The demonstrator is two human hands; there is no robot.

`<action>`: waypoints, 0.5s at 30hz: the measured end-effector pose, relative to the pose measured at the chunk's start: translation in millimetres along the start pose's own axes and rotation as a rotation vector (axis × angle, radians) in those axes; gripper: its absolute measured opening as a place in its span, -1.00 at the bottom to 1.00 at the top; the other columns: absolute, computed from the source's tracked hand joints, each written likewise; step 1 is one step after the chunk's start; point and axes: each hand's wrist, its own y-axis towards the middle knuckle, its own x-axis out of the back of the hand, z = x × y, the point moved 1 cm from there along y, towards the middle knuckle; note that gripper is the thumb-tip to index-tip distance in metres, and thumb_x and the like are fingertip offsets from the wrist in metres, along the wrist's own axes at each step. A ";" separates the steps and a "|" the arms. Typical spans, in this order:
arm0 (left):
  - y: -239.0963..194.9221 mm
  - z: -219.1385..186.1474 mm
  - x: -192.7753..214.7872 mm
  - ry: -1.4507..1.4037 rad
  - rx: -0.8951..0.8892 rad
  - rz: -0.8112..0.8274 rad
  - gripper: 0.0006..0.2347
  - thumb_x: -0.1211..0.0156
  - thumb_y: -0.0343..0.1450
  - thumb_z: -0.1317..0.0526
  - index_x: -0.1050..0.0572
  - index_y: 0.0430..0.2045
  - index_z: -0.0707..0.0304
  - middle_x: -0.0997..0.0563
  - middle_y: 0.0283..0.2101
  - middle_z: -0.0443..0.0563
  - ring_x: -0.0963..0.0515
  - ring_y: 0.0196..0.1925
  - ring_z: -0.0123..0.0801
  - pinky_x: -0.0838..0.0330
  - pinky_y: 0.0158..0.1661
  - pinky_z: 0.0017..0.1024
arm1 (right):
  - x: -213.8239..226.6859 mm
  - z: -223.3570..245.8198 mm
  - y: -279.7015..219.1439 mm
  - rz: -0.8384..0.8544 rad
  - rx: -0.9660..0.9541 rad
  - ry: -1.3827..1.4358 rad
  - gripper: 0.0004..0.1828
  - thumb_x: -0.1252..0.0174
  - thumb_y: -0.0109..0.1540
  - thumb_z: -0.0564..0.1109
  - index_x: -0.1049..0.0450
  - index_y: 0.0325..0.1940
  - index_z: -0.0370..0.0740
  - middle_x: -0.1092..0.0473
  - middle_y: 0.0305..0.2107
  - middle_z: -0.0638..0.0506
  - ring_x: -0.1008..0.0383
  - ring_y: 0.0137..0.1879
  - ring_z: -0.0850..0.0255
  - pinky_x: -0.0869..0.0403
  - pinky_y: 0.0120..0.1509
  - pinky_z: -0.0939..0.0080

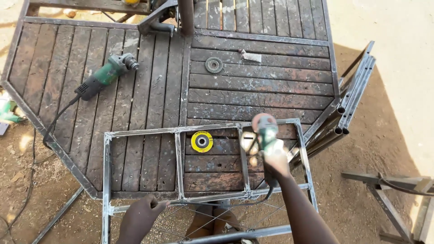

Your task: Using a handheld angle grinder to smooth out weld joints on a rectangular metal frame

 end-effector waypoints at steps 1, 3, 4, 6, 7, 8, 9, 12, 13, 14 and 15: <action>-0.3 -2.4 -0.7 -0.007 0.007 -0.003 -0.64 -0.13 0.43 -0.22 -0.55 -0.41 0.06 -0.63 -0.47 -0.10 -0.51 -0.43 -0.46 -0.30 -0.34 -0.48 | 2.4 -11.5 10.7 0.002 0.010 0.002 -0.93 -0.17 0.23 -0.13 -0.44 -0.34 -0.04 -0.48 -0.42 0.01 -0.53 -0.37 0.06 -0.51 -0.26 0.04; -5.7 -3.2 -6.2 0.001 -0.021 -0.025 -0.66 -0.12 0.44 -0.22 -0.51 -0.43 0.01 -0.58 -0.48 -0.16 -0.45 -0.47 -0.50 -0.25 -0.39 -0.50 | 5.1 -35.0 22.8 0.022 0.170 -0.137 -0.84 -0.13 0.28 -0.12 -0.49 -0.41 -0.01 -0.50 -0.48 0.04 -0.54 -0.42 0.05 -0.51 -0.29 0.05; -9.3 -3.2 -15.2 -0.004 -0.015 -0.030 -0.66 -0.12 0.44 -0.22 -0.51 -0.43 0.01 -0.58 -0.48 -0.16 -0.45 -0.47 -0.50 -0.25 -0.39 -0.50 | 5.6 -47.1 24.2 0.022 0.178 -0.132 -0.84 -0.13 0.28 -0.12 -0.49 -0.41 -0.01 -0.50 -0.48 0.04 -0.54 -0.42 0.05 -0.51 -0.29 0.05; -16.4 -6.2 -33.1 -0.057 -0.021 0.034 -0.67 -0.10 0.44 -0.23 -0.51 -0.44 -0.04 -0.54 -0.50 -0.22 -0.43 -0.46 -0.55 -0.27 -0.36 -0.54 | 8.1 -71.2 29.2 0.019 0.335 -0.266 -0.72 -0.09 0.33 -0.12 -0.54 -0.47 0.01 -0.51 -0.55 0.07 -0.55 -0.46 0.04 -0.50 -0.31 0.05; -14.3 -4.5 -42.6 -0.061 -0.018 0.027 -0.67 -0.10 0.44 -0.23 -0.51 -0.44 -0.04 -0.54 -0.50 -0.22 -0.43 -0.46 -0.55 -0.27 -0.36 -0.54 | 23.6 -55.4 32.7 0.015 0.341 -0.262 -0.72 -0.09 0.33 -0.12 -0.54 -0.47 0.01 -0.51 -0.55 0.07 -0.55 -0.46 0.04 -0.50 -0.31 0.05; -13.8 -1.7 -54.4 -0.023 -0.021 0.029 -0.64 -0.08 0.43 -0.27 -0.45 -0.48 -0.04 -0.52 -0.50 -0.20 -0.44 -0.43 -0.50 -0.22 -0.35 -0.49 | 39.3 -47.3 30.9 0.064 -0.105 0.089 -0.77 -0.15 0.27 0.03 -0.35 -0.24 -0.15 -0.34 -0.32 -0.03 -0.46 -0.21 0.03 -0.43 -0.08 0.12; -13.1 0.5 -66.6 0.016 -0.024 0.030 -0.61 -0.05 0.42 -0.30 -0.39 -0.51 -0.04 -0.49 -0.50 -0.17 -0.45 -0.41 -0.46 -0.18 -0.34 -0.43 | 53.4 -39.2 27.5 0.113 -0.553 0.438 -0.41 -0.21 0.22 0.17 -0.16 -0.01 -0.32 -0.17 -0.11 -0.13 -0.38 0.04 0.01 -0.36 0.16 0.19; -12.9 1.2 -84.4 -0.009 0.005 0.068 -0.61 -0.03 0.45 -0.29 -0.42 -0.45 0.00 -0.51 -0.50 -0.14 -0.46 -0.41 -0.47 -0.21 -0.32 -0.46 | 61.7 -22.7 8.6 0.126 -0.555 0.442 -0.42 -0.20 0.21 0.16 -0.16 -0.01 -0.31 -0.17 -0.11 -0.13 -0.38 0.04 0.01 -0.37 0.15 0.17; -9.7 4.3 -92.3 -0.009 0.006 0.069 -0.61 -0.03 0.45 -0.29 -0.42 -0.45 0.00 -0.51 -0.50 -0.14 -0.46 -0.41 -0.47 -0.21 -0.32 -0.46 | 63.1 -9.4 0.8 0.128 -0.556 0.442 -0.42 -0.20 0.21 0.16 -0.16 -0.01 -0.31 -0.17 -0.11 -0.13 -0.38 0.04 0.01 -0.37 0.15 0.17; -5.6 6.9 -98.6 0.003 0.002 0.050 -0.59 -0.03 0.44 -0.30 -0.41 -0.49 0.01 -0.49 -0.51 -0.15 -0.44 -0.43 -0.46 -0.19 -0.33 -0.45 | 64.0 4.4 -6.2 0.139 -0.561 0.447 -0.43 -0.19 0.20 0.15 -0.16 0.00 -0.31 -0.18 -0.11 -0.13 -0.38 0.03 0.01 -0.37 0.14 0.16; -1.9 9.2 -105.2 0.014 -0.002 0.031 -0.58 -0.03 0.43 -0.31 -0.39 -0.52 0.01 -0.47 -0.52 -0.15 -0.42 -0.44 -0.46 -0.18 -0.34 -0.45 | 65.4 17.8 -13.4 0.150 -0.566 0.452 -0.44 -0.18 0.19 0.15 -0.16 0.00 -0.30 -0.18 -0.11 -0.13 -0.39 0.02 0.01 -0.37 0.12 0.14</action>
